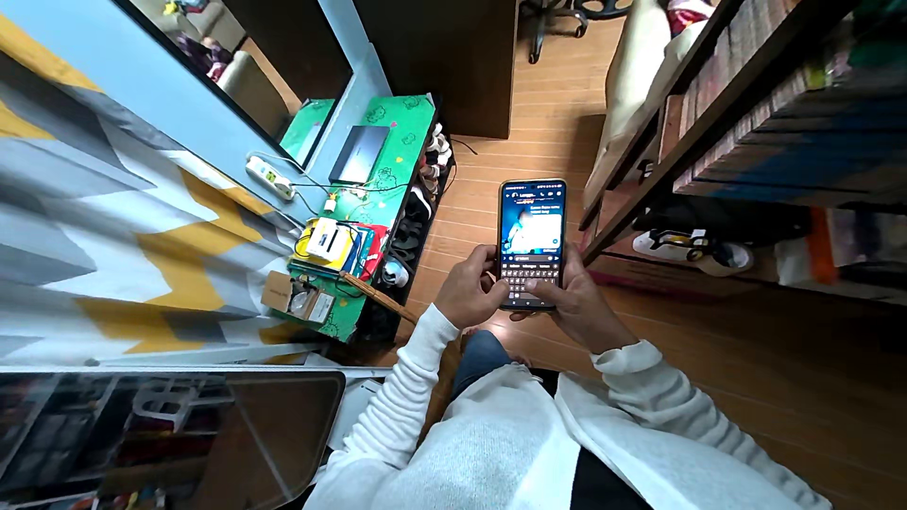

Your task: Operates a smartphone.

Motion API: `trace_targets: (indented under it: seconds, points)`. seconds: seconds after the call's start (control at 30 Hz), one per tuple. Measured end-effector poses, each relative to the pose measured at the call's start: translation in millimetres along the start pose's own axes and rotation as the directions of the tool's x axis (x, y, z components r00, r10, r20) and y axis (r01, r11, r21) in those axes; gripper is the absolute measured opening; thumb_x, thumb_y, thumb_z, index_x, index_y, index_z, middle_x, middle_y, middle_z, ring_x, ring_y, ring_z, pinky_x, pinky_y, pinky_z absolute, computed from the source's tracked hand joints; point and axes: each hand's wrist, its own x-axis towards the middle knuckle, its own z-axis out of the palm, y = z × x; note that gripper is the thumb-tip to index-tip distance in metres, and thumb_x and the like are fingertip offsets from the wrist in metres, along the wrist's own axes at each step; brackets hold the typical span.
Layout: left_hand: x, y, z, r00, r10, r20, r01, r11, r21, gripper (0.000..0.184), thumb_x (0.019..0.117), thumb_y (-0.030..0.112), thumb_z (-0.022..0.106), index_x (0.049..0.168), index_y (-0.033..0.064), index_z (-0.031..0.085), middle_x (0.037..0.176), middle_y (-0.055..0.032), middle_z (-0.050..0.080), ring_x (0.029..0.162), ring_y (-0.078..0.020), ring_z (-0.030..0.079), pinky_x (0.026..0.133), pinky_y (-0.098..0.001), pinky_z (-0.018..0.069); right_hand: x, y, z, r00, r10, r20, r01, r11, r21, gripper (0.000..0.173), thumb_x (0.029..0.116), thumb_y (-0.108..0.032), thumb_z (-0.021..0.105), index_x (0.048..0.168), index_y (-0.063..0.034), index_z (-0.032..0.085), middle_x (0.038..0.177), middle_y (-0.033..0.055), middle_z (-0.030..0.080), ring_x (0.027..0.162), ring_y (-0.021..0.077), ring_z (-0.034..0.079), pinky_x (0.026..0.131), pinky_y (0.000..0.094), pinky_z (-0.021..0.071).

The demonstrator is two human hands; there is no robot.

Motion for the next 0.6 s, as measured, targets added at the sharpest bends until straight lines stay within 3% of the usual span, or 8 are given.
trace_targets:
  seconds: [0.2,0.37,0.6]
  points:
    - [3.9,1.3,-0.8,1.000,-0.006,-0.004,0.006,1.000,-0.009,0.043,0.0891,0.000,0.060,0.130,-0.0088,0.051,0.107,-0.0159,0.069,0.079,-0.0126,0.068,0.073,-0.0302,0.0581,0.5,-0.1,-7.3,0.996,-0.014,0.090,0.016,1.000,-0.020,0.080,0.0853,0.011,0.049,0.152,-0.0211,0.018,0.119,0.0058,0.066,0.095,0.0233,0.074,0.073,0.0413,0.0665]
    - [7.3,0.6,-0.1,1.000,0.003,0.007,-0.003,1.000,-0.017,0.042,0.0895,0.001,0.060,0.130,-0.0088,0.051,0.108,-0.0158,0.069,0.079,-0.0118,0.068,0.072,-0.0292,0.0580,1.8,-3.6,-7.4,0.998,0.022,0.058,-0.023,1.000,0.015,0.064,0.0970,0.003,0.034,0.153,-0.0234,0.018,0.118,0.0078,0.066,0.092,0.0244,0.075,0.070,0.0415,0.0660]
    - [8.3,-3.2,-0.7,1.000,0.001,0.005,-0.001,1.000,-0.025,0.043,0.0892,0.000,0.059,0.130,-0.0090,0.051,0.108,-0.0162,0.069,0.080,-0.0124,0.069,0.073,-0.0298,0.0585,4.8,-5.1,-4.9,0.999,0.041,0.035,-0.042,0.998,0.044,0.049,0.1037,-0.009,0.027,0.151,-0.0235,0.021,0.116,0.0092,0.067,0.089,0.0259,0.075,0.064,0.0409,0.0656]
